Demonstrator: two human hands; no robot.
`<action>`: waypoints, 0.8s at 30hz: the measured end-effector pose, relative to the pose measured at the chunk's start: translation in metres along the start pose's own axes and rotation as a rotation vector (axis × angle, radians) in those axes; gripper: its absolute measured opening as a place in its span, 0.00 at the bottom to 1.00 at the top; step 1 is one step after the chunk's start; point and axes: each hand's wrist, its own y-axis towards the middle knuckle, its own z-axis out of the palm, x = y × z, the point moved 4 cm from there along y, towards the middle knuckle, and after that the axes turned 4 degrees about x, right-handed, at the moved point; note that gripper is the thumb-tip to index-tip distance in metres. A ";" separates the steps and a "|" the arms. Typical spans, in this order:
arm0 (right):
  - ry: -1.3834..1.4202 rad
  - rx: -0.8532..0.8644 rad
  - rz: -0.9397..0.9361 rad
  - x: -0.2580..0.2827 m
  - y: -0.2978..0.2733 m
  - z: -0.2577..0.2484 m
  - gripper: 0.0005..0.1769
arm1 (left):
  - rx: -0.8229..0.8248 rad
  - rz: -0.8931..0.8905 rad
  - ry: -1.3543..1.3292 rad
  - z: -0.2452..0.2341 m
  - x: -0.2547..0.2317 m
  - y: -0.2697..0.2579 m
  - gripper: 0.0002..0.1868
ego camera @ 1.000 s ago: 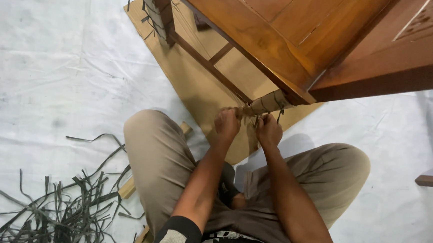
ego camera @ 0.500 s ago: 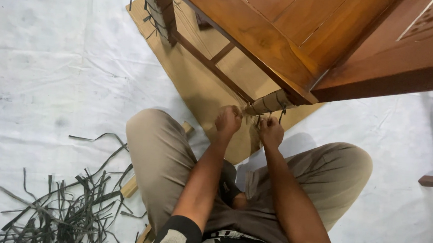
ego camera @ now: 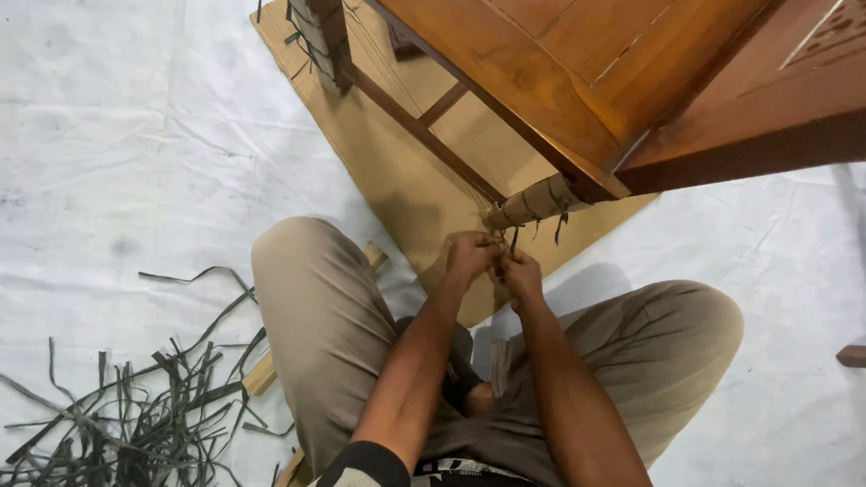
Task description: Wrapping the legs of a wooden chair with cardboard and plastic strips for protection.
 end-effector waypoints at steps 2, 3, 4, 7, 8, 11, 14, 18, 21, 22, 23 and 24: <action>-0.051 0.019 0.030 -0.002 0.002 -0.003 0.13 | -0.006 0.035 0.077 -0.002 -0.006 -0.004 0.13; -0.050 0.019 0.029 -0.002 0.008 -0.006 0.13 | -0.007 0.035 0.077 -0.002 -0.003 0.001 0.13; -0.256 -0.048 0.002 0.000 0.013 -0.011 0.15 | -0.024 0.047 0.116 -0.003 -0.001 0.006 0.13; -0.417 -0.145 -0.066 0.014 0.012 -0.010 0.15 | -0.052 0.060 0.177 -0.007 -0.007 -0.004 0.11; -0.373 -0.177 -0.107 0.021 0.010 -0.009 0.14 | -0.062 0.065 0.198 -0.008 -0.012 -0.012 0.11; -0.411 -0.153 -0.149 0.030 0.004 -0.004 0.13 | -0.039 0.089 0.211 -0.011 -0.014 -0.012 0.13; -0.438 -0.110 -0.190 0.034 -0.006 -0.004 0.16 | -0.053 0.072 0.267 -0.010 -0.014 -0.020 0.13; -0.429 -0.078 -0.278 0.038 -0.007 -0.004 0.15 | -0.039 0.049 0.284 -0.010 -0.009 -0.017 0.12; -0.466 -0.097 -0.372 0.057 -0.026 -0.001 0.14 | -0.053 0.057 0.204 -0.011 -0.009 -0.010 0.13; -0.492 -0.105 -0.406 0.061 -0.030 0.000 0.14 | -0.057 0.057 0.217 -0.010 -0.004 -0.006 0.15; -0.518 -0.114 -0.443 0.065 -0.034 0.002 0.15 | -0.062 0.059 0.229 -0.009 -0.001 0.000 0.18; -0.517 -0.113 -0.444 0.066 -0.035 0.005 0.15 | -0.063 0.060 0.230 -0.014 -0.021 -0.019 0.18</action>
